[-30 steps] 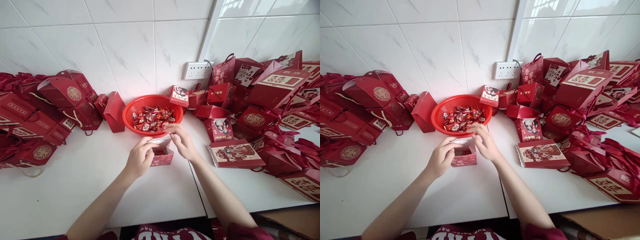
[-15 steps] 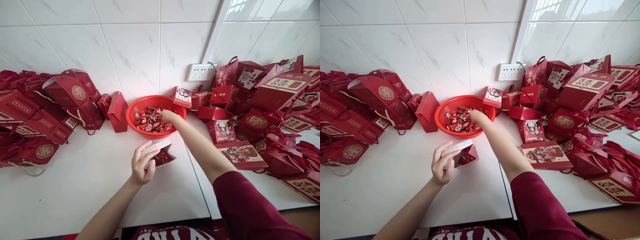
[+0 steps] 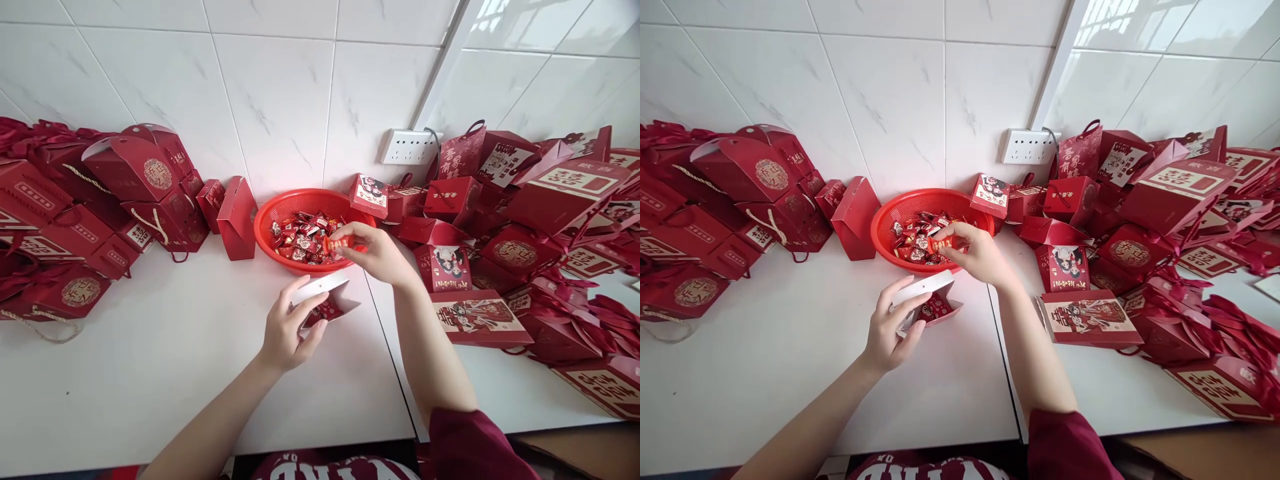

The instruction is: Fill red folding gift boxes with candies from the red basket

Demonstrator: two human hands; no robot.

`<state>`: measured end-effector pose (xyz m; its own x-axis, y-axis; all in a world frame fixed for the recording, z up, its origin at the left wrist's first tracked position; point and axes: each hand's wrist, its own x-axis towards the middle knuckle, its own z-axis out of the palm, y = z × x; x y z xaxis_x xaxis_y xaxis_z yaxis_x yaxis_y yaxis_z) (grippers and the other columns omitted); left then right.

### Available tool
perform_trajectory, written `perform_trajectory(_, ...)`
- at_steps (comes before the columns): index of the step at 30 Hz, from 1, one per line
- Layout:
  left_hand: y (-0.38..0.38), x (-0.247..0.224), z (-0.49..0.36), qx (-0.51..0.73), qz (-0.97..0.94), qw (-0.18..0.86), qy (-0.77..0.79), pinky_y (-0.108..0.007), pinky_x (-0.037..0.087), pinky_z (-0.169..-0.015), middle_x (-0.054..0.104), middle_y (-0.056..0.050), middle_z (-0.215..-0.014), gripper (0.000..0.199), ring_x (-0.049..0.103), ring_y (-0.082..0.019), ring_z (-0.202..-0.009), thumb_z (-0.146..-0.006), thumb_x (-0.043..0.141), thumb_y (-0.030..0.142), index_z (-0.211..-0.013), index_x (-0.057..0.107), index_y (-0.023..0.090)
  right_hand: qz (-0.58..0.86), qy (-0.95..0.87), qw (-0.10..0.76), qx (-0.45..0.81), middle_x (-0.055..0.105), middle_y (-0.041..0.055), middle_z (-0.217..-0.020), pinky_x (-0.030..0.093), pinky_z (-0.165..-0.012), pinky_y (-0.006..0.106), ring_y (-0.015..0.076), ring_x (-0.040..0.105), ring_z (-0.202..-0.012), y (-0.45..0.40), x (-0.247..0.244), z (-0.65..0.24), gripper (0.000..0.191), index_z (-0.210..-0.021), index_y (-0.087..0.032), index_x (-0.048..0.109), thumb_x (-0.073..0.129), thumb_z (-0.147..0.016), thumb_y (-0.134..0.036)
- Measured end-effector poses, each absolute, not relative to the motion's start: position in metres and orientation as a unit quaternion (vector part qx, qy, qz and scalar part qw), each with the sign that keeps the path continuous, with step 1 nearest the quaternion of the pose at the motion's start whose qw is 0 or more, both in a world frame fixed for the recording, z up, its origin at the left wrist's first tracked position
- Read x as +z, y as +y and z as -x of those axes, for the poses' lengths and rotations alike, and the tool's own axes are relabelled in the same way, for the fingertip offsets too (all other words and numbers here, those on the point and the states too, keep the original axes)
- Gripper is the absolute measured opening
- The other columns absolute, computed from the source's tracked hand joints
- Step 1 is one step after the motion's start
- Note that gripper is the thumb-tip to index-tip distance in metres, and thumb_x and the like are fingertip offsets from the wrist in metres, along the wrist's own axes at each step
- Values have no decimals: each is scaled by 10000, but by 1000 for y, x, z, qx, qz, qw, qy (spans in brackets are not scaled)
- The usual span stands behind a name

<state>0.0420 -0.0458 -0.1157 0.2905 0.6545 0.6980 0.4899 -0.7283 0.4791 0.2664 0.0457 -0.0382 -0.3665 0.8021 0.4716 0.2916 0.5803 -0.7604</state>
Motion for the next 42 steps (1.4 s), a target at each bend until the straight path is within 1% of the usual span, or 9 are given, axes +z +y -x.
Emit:
perform_trajectory(4,-43,-117,-42,468,-779,174,378,-419,511,-1034,423,-126,-1451,390,474,-293,-1360,-959,525,264,-1342,592,231,319,-744,482,336,691,62,-1065,529,-902,360,208,650,-1005,4,-26,-272,181,-1073,-211,685,699,-896,-247)
perform_trajectory(10,-39,-121,-38,454,-798,182,352,-422,493,-1035,452,-126,-1397,348,480,-277,-1337,-968,511,262,-1301,609,233,284,-693,529,400,684,64,-1081,558,-881,344,205,653,-1008,-9,-21,-263,260,-1079,-215,682,779,-839,-226)
perform_trajectory(15,-37,-122,-38,466,-795,183,341,-441,466,-1069,474,-123,-1377,346,474,-274,-1334,-969,506,263,-1299,606,234,304,-707,509,385,721,73,-1049,569,-841,334,213,682,-977,-17,-16,-263,215,-1028,-199,716,792,-831,-240)
perform_trajectory(21,-35,-123,-38,466,-803,184,322,-447,482,-1038,493,-128,-1355,392,510,-274,-1277,-969,480,274,-1350,563,237,259,-775,485,312,743,54,-982,546,-900,352,199,691,-946,-23,-7,-266,150,-1005,-202,733,768,-861,-224)
perform_trajectory(27,-35,-127,-40,478,-799,182,318,-466,496,-1029,510,-143,-1352,405,505,-298,-1296,-962,471,317,-1348,553,224,297,-846,320,307,644,89,-1235,577,-888,385,239,656,-1056,-19,-18,-265,229,-1109,-245,722,735,-882,-265)
perform_trajectory(30,-34,-127,-38,475,-808,174,303,-471,490,-1042,508,-144,-1359,408,522,-292,-1285,-962,470,312,-1351,557,224,313,-836,337,298,632,86,-1268,534,-982,431,262,614,-1160,-19,-26,-268,252,-1176,-254,683,675,-930,-306)
perform_trajectory(33,-31,-131,-36,476,-829,141,259,-478,511,-999,518,-151,-1344,421,545,-303,-1250,-960,466,351,-1351,561,227,324,-797,403,311,643,80,-1258,470,-1058,458,257,587,-1207,-21,-43,-274,254,-1198,-260,651,617,-971,-370)
perform_trajectory(38,-28,-141,-37,506,-832,104,205,-482,522,-956,544,-169,-1364,577,574,-314,-1220,-944,500,376,-1497,401,243,282,-698,514,411,578,106,-1374,388,-1135,492,276,532,-1297,-26,-98,-278,471,-1314,-264,573,479,-987,-590)
perform_trajectory(42,-30,-143,-41,551,-768,215,246,-434,542,-903,578,-201,-1353,860,630,-296,-1132,-894,605,478,-1584,168,208,249,-720,491,423,550,156,-1395,399,-1113,511,346,516,-1299,-28,-127,-279,829,-1367,-212,543,506,-817,-830)
